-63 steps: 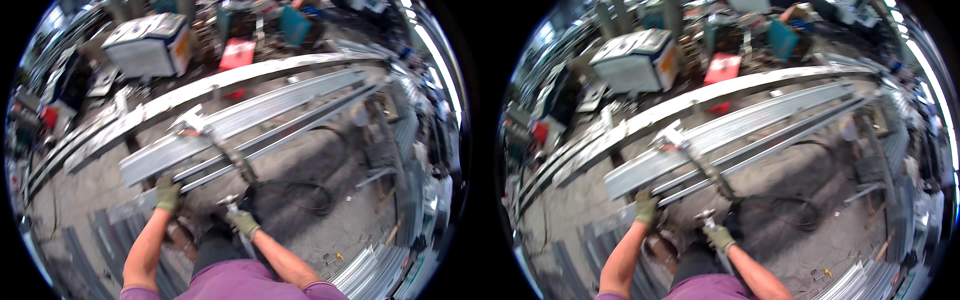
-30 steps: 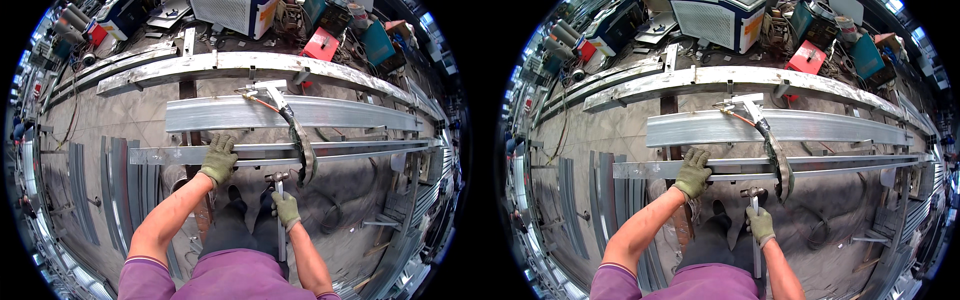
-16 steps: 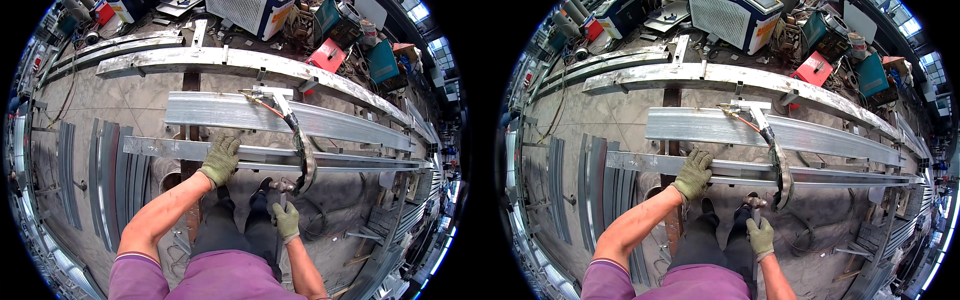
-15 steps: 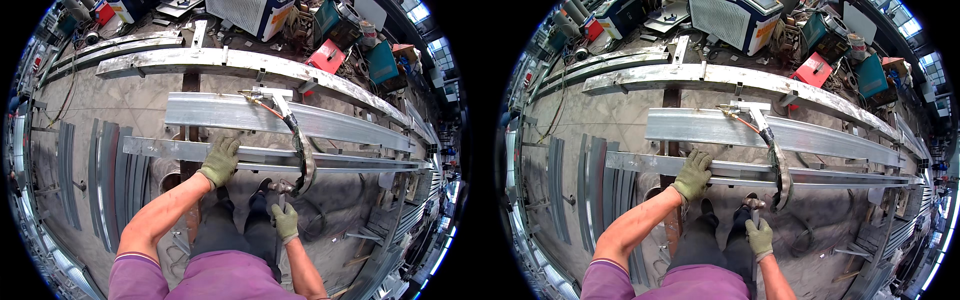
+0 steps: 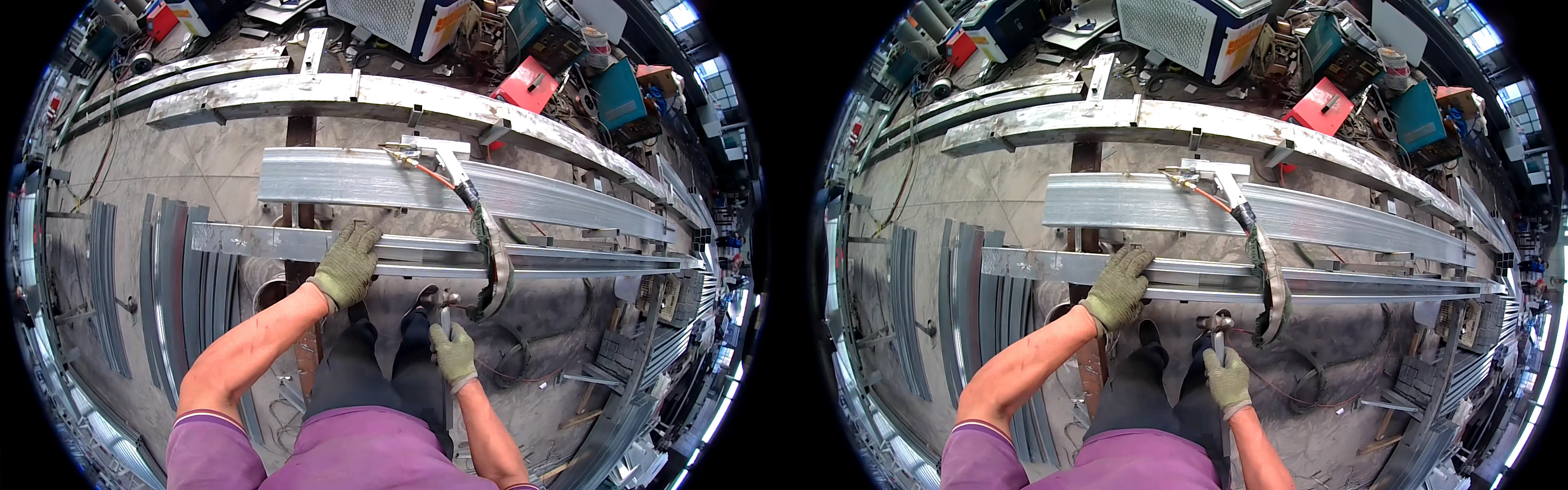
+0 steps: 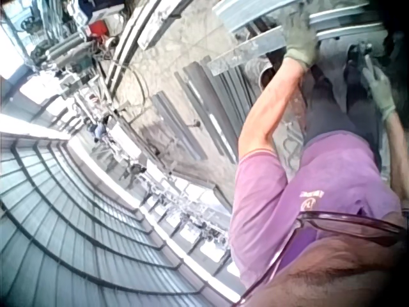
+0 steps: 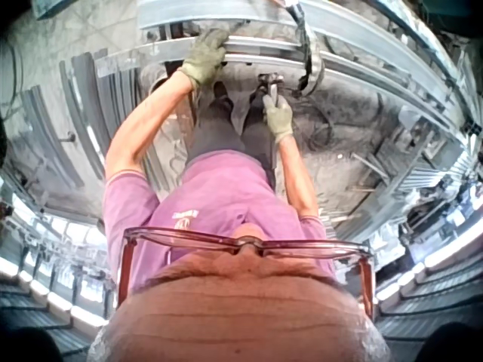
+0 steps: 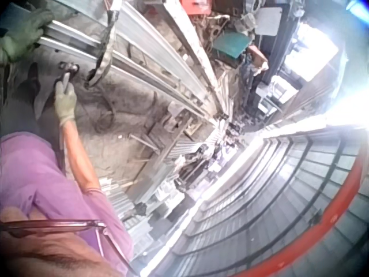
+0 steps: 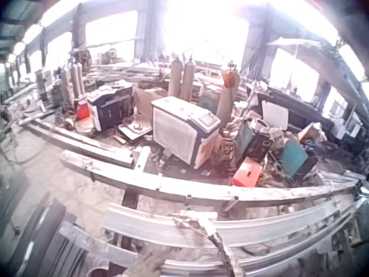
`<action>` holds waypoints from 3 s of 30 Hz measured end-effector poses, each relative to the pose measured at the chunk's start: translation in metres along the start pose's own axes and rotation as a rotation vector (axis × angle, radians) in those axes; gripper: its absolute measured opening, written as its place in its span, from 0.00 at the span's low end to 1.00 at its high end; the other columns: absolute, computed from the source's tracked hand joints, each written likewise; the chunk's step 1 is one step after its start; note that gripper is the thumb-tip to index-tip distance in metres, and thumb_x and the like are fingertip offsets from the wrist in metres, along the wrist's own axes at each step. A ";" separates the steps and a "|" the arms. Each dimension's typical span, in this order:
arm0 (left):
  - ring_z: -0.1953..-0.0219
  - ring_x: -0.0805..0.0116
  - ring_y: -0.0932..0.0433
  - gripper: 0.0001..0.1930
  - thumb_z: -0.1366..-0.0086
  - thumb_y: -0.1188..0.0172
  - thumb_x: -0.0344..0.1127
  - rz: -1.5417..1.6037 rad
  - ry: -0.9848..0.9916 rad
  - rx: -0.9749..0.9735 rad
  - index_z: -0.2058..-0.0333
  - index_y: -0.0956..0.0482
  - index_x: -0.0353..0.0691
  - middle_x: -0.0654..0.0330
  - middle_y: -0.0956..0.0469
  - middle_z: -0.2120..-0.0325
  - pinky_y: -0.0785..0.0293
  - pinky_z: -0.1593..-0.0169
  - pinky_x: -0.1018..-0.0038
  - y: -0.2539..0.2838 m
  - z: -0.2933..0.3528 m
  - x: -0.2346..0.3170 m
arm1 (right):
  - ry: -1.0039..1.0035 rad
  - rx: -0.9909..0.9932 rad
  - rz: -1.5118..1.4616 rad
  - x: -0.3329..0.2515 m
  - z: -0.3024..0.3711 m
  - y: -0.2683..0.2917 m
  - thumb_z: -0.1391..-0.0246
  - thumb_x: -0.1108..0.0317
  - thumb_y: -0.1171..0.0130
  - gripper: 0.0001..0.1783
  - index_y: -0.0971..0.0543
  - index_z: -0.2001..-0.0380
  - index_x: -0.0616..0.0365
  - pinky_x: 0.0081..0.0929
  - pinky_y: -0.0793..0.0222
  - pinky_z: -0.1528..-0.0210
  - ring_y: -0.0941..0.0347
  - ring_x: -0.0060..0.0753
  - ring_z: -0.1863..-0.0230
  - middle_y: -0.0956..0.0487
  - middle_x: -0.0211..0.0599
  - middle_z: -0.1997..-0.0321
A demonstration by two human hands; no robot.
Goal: The person welds metal frame components using a handheld welding torch, then uses a hammer to tap and align the pieces. The person repeatedly positions and welds sections of the frame, occasionally adjusting the workpiece and using a hammer to ensure alignment.
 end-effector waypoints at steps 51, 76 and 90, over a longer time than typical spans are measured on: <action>0.36 0.44 0.23 0.22 0.39 0.35 0.36 0.065 0.073 -0.091 0.49 0.14 0.29 0.43 0.21 0.40 0.31 0.29 0.55 0.004 -0.005 0.001 | 0.640 0.171 -0.451 -0.119 -0.015 0.092 0.24 0.48 0.41 0.24 0.14 0.50 0.62 0.37 0.19 0.45 0.16 0.37 0.52 0.13 0.41 0.54; 0.39 0.43 0.23 0.15 0.46 0.29 0.34 0.142 0.003 0.091 0.60 0.12 0.34 0.46 0.21 0.44 0.25 0.36 0.53 0.011 -0.013 0.006 | 1.235 0.398 0.722 -0.099 0.032 0.057 0.27 0.63 0.35 0.08 0.14 0.54 0.55 0.36 0.22 0.58 0.18 0.30 0.60 0.15 0.38 0.62; 0.36 0.44 0.24 0.16 0.41 0.34 0.34 0.050 0.053 0.019 0.55 0.12 0.32 0.44 0.22 0.38 0.31 0.29 0.55 0.015 0.001 -0.001 | -0.089 -0.093 0.224 0.024 0.035 0.024 0.33 0.51 0.34 0.21 0.15 0.55 0.61 0.34 0.26 0.73 0.22 0.27 0.78 0.17 0.34 0.75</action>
Point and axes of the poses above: each hand's wrist, its own z-axis away from the middle knuckle, its own y-axis out of the back of the hand, x = y × z, the point moved 4 cm from there along -z, towards the middle knuckle
